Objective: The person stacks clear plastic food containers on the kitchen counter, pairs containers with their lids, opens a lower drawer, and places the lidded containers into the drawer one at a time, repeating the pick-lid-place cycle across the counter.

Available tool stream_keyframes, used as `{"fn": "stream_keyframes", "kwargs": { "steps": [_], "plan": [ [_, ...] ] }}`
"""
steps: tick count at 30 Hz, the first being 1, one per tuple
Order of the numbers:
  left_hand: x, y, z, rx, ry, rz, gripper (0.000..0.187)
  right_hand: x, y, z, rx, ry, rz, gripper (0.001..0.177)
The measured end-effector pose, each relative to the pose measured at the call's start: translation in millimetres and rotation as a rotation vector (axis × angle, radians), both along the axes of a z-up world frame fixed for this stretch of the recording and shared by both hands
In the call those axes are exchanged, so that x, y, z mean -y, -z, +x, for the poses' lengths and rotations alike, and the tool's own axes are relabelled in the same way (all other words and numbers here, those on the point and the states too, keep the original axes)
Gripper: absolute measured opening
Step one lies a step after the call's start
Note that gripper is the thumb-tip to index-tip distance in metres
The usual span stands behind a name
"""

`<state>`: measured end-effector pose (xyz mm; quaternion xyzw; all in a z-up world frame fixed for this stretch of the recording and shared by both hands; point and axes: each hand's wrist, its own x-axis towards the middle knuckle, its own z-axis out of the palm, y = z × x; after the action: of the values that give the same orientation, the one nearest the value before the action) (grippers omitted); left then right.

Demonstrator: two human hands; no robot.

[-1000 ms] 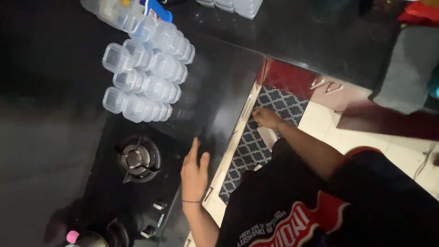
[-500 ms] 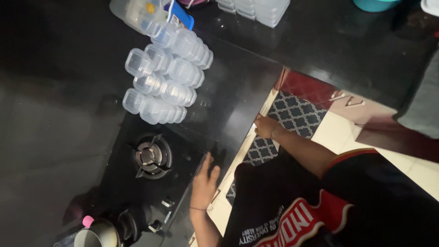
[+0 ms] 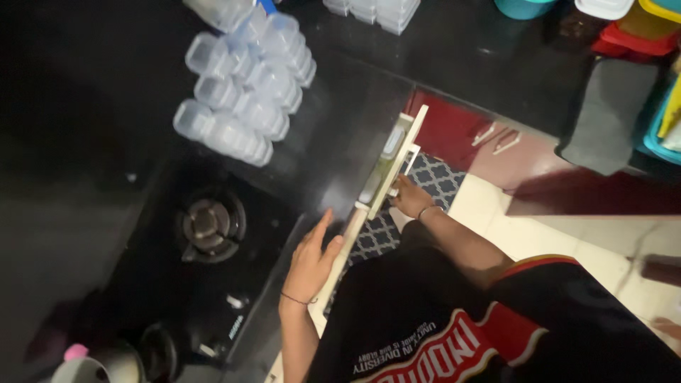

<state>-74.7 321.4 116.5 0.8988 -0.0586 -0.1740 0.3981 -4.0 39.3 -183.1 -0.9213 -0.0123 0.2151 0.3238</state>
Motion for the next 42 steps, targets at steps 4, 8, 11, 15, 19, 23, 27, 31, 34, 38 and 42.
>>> {"fn": "stream_keyframes", "kwargs": {
  "steps": [4, 8, 11, 15, 19, 23, 27, 31, 34, 38, 42],
  "plan": [
    [-32, 25, -52, -0.033, 0.005, -0.072, 0.06, 6, -7, -67, -0.062, 0.097, -0.143, 0.07],
    [-55, 48, -93, -0.16, -0.006, -0.157, 0.061, 22, -14, -109, 0.067, 0.184, -0.04, 0.072],
    [-69, 61, -120, -0.164, 0.001, -0.067, 0.056, 26, -20, -143, 0.011, 0.386, -0.065, 0.056],
    [-81, 64, -134, -0.124, -0.016, -0.148, 0.054, 21, -52, -165, 0.273, 0.575, -0.141, 0.046],
    [-80, 63, -137, -0.111, -0.053, -0.192, 0.054, 10, -84, -166, 0.409, 0.449, -0.007, 0.049],
    [-80, 68, -140, -0.086, -0.072, -0.249, 0.05, -8, -93, -158, 0.211, 0.202, -0.09, 0.055],
    [-75, 79, -147, -0.059, -0.066, -0.28, 0.046, -23, -95, -168, 0.079, 0.11, -0.248, 0.056],
    [-64, 85, -147, -0.12, -0.151, -0.304, 0.053, -28, -102, -172, 0.064, 0.065, -0.342, 0.059],
    [-54, 86, -152, -0.145, -0.186, -0.28, 0.058, -19, -105, -177, 0.057, -0.018, -0.367, 0.056],
    [-28, 85, -150, -0.052, -0.214, -0.345, 0.058, 7, -100, -171, 0.031, -0.109, -0.358, 0.053],
    [9, 83, -153, -0.051, -0.291, -0.259, 0.058, 32, -90, -179, 0.037, -0.223, -0.295, 0.05]
  ]
}}
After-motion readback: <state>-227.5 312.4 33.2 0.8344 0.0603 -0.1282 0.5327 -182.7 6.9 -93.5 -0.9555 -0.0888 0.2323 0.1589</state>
